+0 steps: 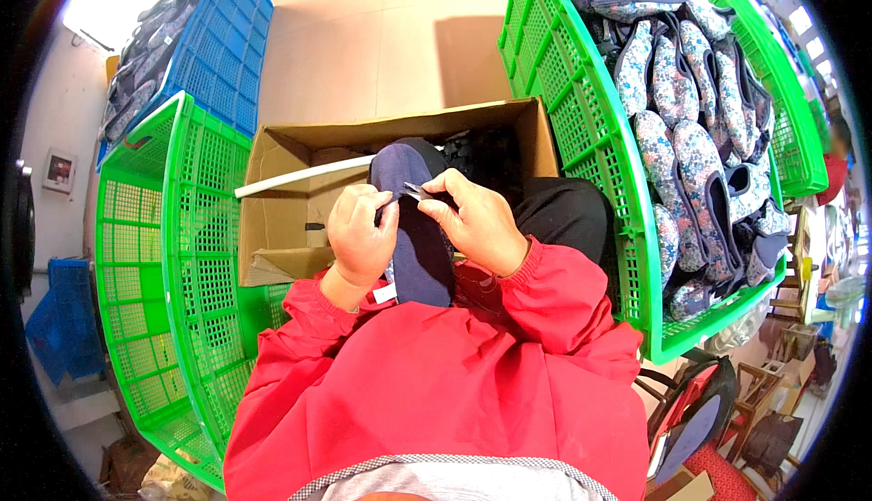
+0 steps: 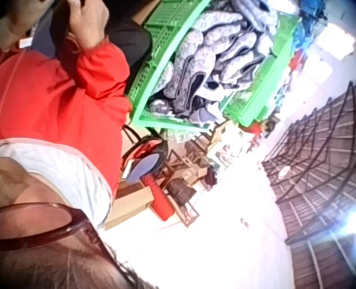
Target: The person sits on the floor and uses scissors to trim loose threads and fabric edges from the heel and sides of floral-patterned slippers. They handle the slippers one at a time, turning them over to access different areas, and place the finished items into a cardboard box.
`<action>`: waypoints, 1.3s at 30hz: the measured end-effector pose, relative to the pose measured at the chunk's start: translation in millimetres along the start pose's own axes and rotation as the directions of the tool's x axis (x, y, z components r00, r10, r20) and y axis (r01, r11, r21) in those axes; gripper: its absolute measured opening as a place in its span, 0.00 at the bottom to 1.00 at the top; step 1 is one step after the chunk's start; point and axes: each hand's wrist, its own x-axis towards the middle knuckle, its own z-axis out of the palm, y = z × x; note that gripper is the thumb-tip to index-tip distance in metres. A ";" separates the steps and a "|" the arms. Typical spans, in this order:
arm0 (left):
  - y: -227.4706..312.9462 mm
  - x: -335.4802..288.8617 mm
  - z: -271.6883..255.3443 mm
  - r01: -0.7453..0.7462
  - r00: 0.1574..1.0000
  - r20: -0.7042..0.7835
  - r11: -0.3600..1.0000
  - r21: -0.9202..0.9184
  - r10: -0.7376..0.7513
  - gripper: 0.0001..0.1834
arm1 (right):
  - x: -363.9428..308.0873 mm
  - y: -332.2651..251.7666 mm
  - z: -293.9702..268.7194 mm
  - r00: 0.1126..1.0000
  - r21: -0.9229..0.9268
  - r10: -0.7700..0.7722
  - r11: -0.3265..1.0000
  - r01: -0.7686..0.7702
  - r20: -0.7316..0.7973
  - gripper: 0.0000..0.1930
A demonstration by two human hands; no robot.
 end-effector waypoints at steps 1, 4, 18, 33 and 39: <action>0.2 0.3 0.7 -0.005 1.000 0.000 1.000 -0.004 0.005 0.14 | 1.7 -1.6 -1.3 1.000 -0.025 -0.010 1.000 0.010 0.010 0.12; 2.1 1.6 2.3 -0.010 1.000 0.002 1.000 -0.003 0.010 0.13 | 4.8 -4.8 -3.4 0.999 -0.066 -0.004 0.998 0.008 0.053 0.12; 4.7 2.8 4.5 0.051 0.999 0.016 0.999 -0.007 -0.051 0.12 | 10.9 -1.4 -2.5 0.996 -0.121 0.008 0.993 0.002 0.084 0.10; -36.1 -36.4 7.7 0.696 0.665 0.160 0.528 -0.486 -0.730 0.10 | -37.5 75.8 29.8 0.831 0.661 0.531 0.566 -0.492 0.163 0.17; -46.5 -53.0 -1.7 0.783 0.573 0.408 0.326 -0.530 -0.711 0.08 | -54.0 64.2 42.2 0.726 0.760 0.540 0.220 -0.611 0.427 0.17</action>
